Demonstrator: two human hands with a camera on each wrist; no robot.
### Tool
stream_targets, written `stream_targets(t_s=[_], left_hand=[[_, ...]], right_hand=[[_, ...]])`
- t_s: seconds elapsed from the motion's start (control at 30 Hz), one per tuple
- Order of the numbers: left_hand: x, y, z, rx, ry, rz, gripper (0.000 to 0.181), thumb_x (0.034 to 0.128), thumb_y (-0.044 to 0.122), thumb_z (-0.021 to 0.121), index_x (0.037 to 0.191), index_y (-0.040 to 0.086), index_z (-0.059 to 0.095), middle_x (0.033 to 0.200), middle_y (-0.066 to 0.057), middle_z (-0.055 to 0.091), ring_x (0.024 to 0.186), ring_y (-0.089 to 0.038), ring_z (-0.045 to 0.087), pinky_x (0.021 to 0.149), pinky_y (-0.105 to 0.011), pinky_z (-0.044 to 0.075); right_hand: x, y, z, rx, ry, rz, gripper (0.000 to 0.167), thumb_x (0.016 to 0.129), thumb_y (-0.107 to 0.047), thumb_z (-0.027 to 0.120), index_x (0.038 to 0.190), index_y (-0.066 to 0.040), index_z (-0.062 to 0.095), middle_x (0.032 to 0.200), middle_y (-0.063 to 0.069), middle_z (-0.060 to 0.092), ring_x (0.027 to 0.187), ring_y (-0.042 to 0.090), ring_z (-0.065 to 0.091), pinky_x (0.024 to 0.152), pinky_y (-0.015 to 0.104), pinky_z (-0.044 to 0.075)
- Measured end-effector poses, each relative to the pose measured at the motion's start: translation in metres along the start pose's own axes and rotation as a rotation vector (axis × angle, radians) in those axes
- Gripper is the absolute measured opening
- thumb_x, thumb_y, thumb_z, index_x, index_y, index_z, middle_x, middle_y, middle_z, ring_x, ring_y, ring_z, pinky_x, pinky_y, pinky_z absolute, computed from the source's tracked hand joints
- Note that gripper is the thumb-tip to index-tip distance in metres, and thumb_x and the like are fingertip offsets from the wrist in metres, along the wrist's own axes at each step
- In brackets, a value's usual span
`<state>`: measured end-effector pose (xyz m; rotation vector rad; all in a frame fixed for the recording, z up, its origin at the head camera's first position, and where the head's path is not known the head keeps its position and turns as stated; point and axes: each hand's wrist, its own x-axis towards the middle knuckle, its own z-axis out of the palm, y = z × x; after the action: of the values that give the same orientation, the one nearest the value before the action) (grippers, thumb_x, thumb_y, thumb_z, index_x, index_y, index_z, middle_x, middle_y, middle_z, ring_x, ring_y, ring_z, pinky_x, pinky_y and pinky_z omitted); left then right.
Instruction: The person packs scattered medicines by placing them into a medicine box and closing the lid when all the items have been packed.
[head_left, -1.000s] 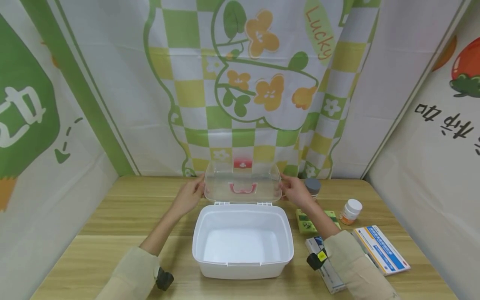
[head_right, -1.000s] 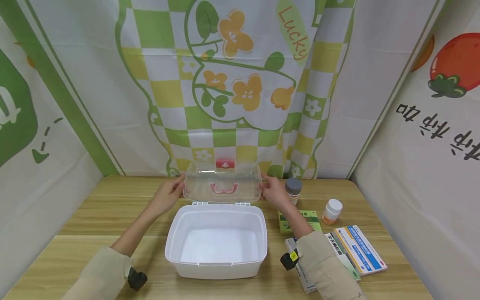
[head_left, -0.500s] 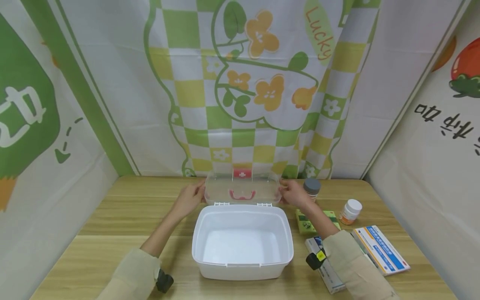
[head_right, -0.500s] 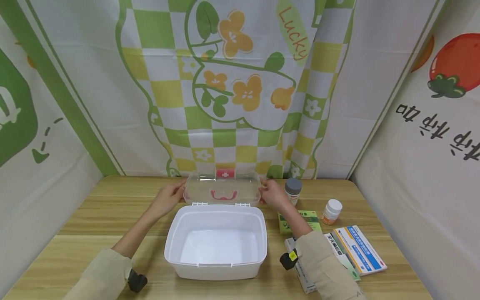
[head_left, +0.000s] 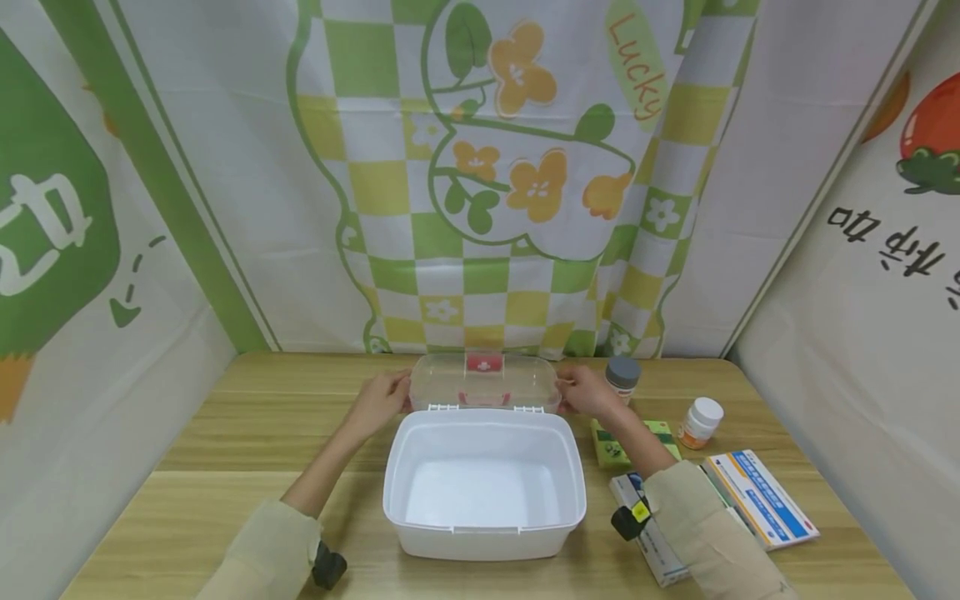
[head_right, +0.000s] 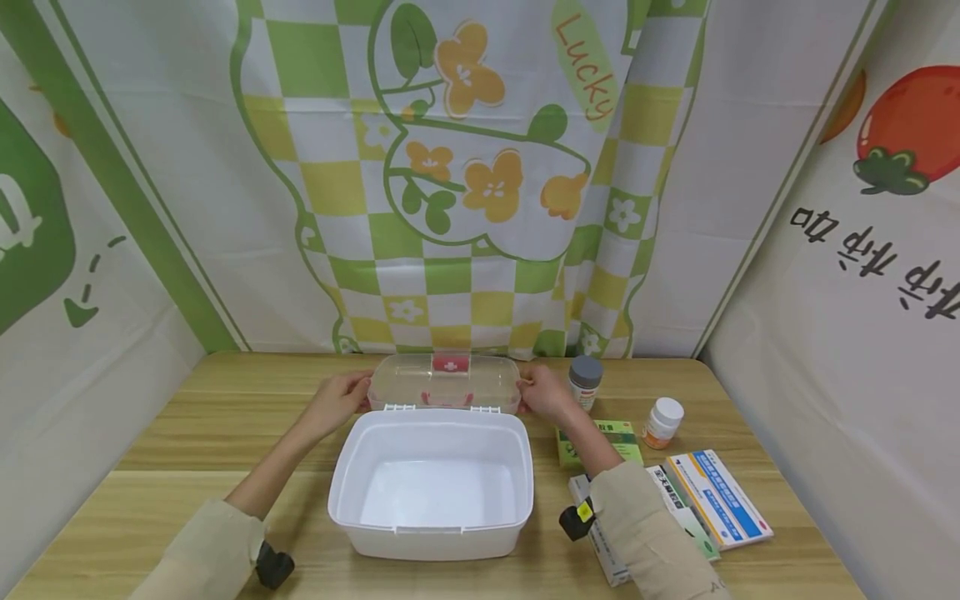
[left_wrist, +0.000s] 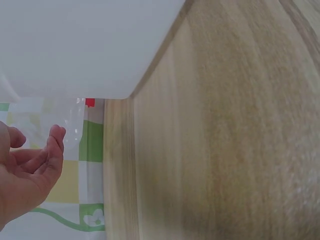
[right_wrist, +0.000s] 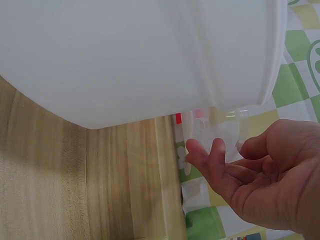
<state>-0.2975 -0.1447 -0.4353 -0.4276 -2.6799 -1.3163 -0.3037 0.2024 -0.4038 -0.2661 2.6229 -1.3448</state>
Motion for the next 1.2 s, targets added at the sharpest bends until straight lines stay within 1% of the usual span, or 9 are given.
stream_targets(t_s=[0.07, 0.27, 0.47, 0.57, 0.7, 0.87, 1.0, 1.1, 1.2], left_hand=[[-0.001, 0.000, 0.000, -0.003, -0.006, 0.005, 0.035, 0.1013, 0.004, 0.044, 0.129, -0.012, 0.059, 0.069, -0.014, 0.068, 0.063, -0.015, 0.064, 0.059, -0.021, 0.055], [-0.002, -0.004, 0.001, 0.010, -0.024, -0.012, 0.032, 0.1018, 0.006, 0.042, 0.113, -0.011, 0.067, 0.069, -0.016, 0.067, 0.062, -0.014, 0.061, 0.061, -0.022, 0.053], [-0.004, -0.005, 0.003, -0.014, -0.042, -0.050, 0.034, 0.1026, 0.008, 0.041, 0.109, -0.012, 0.068, 0.073, -0.018, 0.070, 0.066, -0.020, 0.067, 0.063, -0.023, 0.058], [-0.005, -0.004, 0.003, -0.022, -0.045, -0.062, 0.034, 0.1031, 0.008, 0.041, 0.113, -0.012, 0.067, 0.073, -0.016, 0.070, 0.067, -0.020, 0.069, 0.064, -0.025, 0.059], [-0.009, -0.003, 0.001, -0.058, -0.052, -0.077, 0.036, 0.1036, 0.008, 0.041, 0.125, -0.014, 0.060, 0.079, -0.021, 0.072, 0.072, -0.021, 0.072, 0.070, -0.032, 0.063], [-0.013, -0.002, 0.000, -0.115, -0.059, -0.105, 0.041, 0.1042, 0.009, 0.042, 0.132, -0.019, 0.051, 0.092, -0.030, 0.072, 0.081, -0.029, 0.075, 0.076, -0.036, 0.063], [-0.019, 0.000, -0.002, -0.136, -0.065, -0.119, 0.043, 0.1052, 0.011, 0.042, 0.135, -0.020, 0.047, 0.098, -0.031, 0.071, 0.087, -0.032, 0.075, 0.079, -0.035, 0.063], [-0.024, 0.004, -0.004, -0.139, -0.074, -0.110, 0.045, 0.1059, 0.014, 0.043, 0.137, -0.018, 0.045, 0.104, -0.032, 0.070, 0.091, -0.034, 0.074, 0.080, -0.034, 0.062], [-0.029, 0.008, -0.007, -0.128, -0.074, -0.093, 0.046, 0.1062, 0.017, 0.043, 0.139, -0.015, 0.044, 0.110, -0.032, 0.070, 0.095, -0.034, 0.074, 0.082, -0.033, 0.062]], right_hand=[[-0.001, 0.000, 0.001, -0.021, 0.004, 0.009, 0.034, 0.101, 0.000, 0.046, 0.129, 0.017, 0.054, 0.079, 0.014, 0.069, 0.059, 0.008, 0.063, 0.068, 0.030, 0.061], [-0.002, 0.000, 0.003, -0.030, -0.013, 0.022, 0.024, 0.102, -0.001, 0.045, 0.108, 0.019, 0.056, 0.067, 0.003, 0.058, 0.059, 0.007, 0.059, 0.064, 0.024, 0.057], [-0.004, 0.001, 0.004, -0.038, -0.022, 0.037, 0.021, 0.103, -0.004, 0.043, 0.097, 0.012, 0.056, 0.066, -0.001, 0.054, 0.058, 0.003, 0.055, 0.060, 0.020, 0.051], [-0.006, 0.002, 0.004, -0.025, -0.025, 0.046, 0.027, 0.103, -0.003, 0.043, 0.114, 0.016, 0.058, 0.073, 0.008, 0.061, 0.059, 0.003, 0.057, 0.063, 0.022, 0.056], [-0.006, 0.004, 0.003, -0.023, -0.034, 0.057, 0.038, 0.103, -0.004, 0.043, 0.133, 0.018, 0.050, 0.089, 0.022, 0.067, 0.062, 0.003, 0.060, 0.071, 0.029, 0.061], [-0.006, 0.009, 0.000, -0.027, -0.050, 0.045, 0.040, 0.103, -0.006, 0.044, 0.135, 0.020, 0.047, 0.092, 0.027, 0.071, 0.066, 0.007, 0.066, 0.077, 0.035, 0.062], [-0.010, 0.008, -0.004, -0.014, -0.064, 0.069, 0.044, 0.105, -0.007, 0.043, 0.139, 0.020, 0.041, 0.107, 0.033, 0.069, 0.081, 0.024, 0.074, 0.083, 0.038, 0.062], [-0.016, 0.005, -0.007, -0.011, -0.052, 0.092, 0.046, 0.105, -0.009, 0.043, 0.142, 0.018, 0.039, 0.115, 0.033, 0.067, 0.096, 0.034, 0.073, 0.086, 0.039, 0.061], [-0.024, 0.003, -0.012, -0.004, -0.040, 0.080, 0.047, 0.105, -0.010, 0.044, 0.142, 0.018, 0.038, 0.118, 0.034, 0.065, 0.103, 0.040, 0.071, 0.088, 0.041, 0.060]])
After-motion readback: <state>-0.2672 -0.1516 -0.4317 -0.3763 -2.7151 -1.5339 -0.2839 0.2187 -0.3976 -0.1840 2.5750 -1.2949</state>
